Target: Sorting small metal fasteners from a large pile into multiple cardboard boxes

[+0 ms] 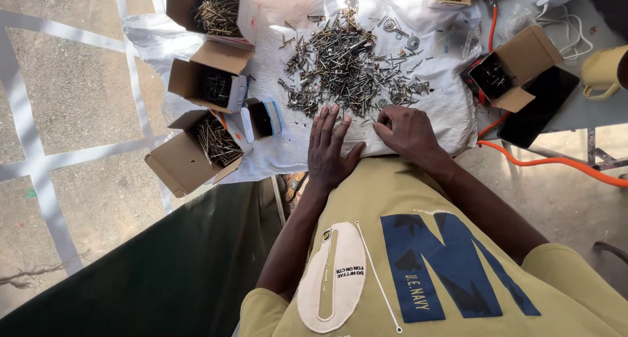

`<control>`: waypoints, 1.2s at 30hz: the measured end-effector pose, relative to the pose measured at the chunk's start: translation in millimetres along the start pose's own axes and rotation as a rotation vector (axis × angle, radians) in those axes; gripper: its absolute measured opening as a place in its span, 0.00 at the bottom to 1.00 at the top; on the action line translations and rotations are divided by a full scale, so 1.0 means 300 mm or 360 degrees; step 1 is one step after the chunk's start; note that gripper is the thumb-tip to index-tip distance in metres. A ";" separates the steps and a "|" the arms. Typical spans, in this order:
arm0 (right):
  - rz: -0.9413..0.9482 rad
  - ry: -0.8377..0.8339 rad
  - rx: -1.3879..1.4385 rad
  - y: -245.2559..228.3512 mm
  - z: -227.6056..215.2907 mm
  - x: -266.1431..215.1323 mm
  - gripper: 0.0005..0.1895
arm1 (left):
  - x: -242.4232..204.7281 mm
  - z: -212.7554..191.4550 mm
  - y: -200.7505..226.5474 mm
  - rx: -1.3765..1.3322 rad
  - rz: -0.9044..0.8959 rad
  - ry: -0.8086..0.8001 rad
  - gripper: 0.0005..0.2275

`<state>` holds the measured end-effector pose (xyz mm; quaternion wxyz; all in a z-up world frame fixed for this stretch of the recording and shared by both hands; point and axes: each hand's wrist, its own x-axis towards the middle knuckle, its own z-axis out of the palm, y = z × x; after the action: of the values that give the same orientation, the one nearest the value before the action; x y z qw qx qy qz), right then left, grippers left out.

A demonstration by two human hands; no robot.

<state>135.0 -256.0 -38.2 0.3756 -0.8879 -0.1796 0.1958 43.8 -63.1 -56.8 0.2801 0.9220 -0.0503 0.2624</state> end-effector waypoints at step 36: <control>0.0538 0.0605 0.1695 0.212 -0.022 -0.065 0.22 | 0.276 0.373 0.110 -0.0298 0.0737 -0.0476 0.14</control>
<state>132.2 -310.7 -76.8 0.7589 -0.6128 0.1580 0.1535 157.8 -147.0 -77.1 0.2861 0.8846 -0.3241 0.1747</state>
